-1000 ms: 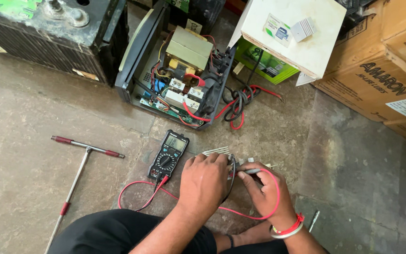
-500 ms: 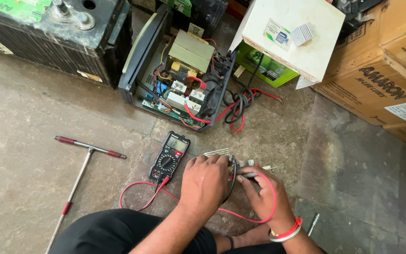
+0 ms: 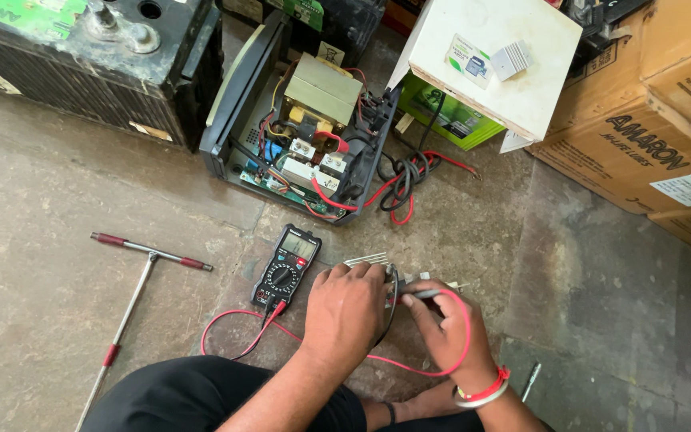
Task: The person sits on the floor and uses a multimeter to test a circuit board with a heatsink. They hold the board and touch the multimeter probes to various points on the circuitry, flipping the board over to access different sides.
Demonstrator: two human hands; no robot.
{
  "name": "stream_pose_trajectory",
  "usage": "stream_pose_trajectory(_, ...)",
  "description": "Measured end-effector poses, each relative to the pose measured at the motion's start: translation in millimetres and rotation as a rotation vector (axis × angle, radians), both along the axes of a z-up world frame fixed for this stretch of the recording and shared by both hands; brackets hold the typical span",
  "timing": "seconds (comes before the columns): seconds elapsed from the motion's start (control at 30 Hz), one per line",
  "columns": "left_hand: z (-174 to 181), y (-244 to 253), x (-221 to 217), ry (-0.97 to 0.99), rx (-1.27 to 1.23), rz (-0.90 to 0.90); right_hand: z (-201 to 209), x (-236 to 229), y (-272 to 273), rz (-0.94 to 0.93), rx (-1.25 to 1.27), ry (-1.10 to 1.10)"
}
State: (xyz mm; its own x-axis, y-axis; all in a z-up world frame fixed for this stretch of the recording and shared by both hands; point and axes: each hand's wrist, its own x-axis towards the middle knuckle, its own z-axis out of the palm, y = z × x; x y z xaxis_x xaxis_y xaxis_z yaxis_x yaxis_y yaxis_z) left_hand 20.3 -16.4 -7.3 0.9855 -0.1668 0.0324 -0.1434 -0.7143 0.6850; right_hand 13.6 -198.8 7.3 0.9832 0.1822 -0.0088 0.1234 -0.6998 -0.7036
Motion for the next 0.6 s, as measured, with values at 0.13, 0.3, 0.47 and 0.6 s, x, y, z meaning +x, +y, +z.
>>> stream_pose_trajectory(0.13,0.0,0.6,0.3,0.019,0.005,-0.006,-4.7,0.4,-2.2,-0.017,0.056,0.007)
stream_pose_trajectory(0.3,0.2,1.1,0.2,0.029,-0.007,0.007,-5.8,-1.3,-1.7,-0.017,0.024,0.002)
stream_pose_trajectory(0.47,-0.2,1.0,0.0,0.023,-0.001,0.000,-4.4,-1.6,0.6,-0.009,-0.003,0.004)
stream_pose_trajectory(0.6,-0.9,1.1,-0.1,0.003,-0.007,0.002,1.2,-2.6,2.8,0.050,-0.040,-0.037)
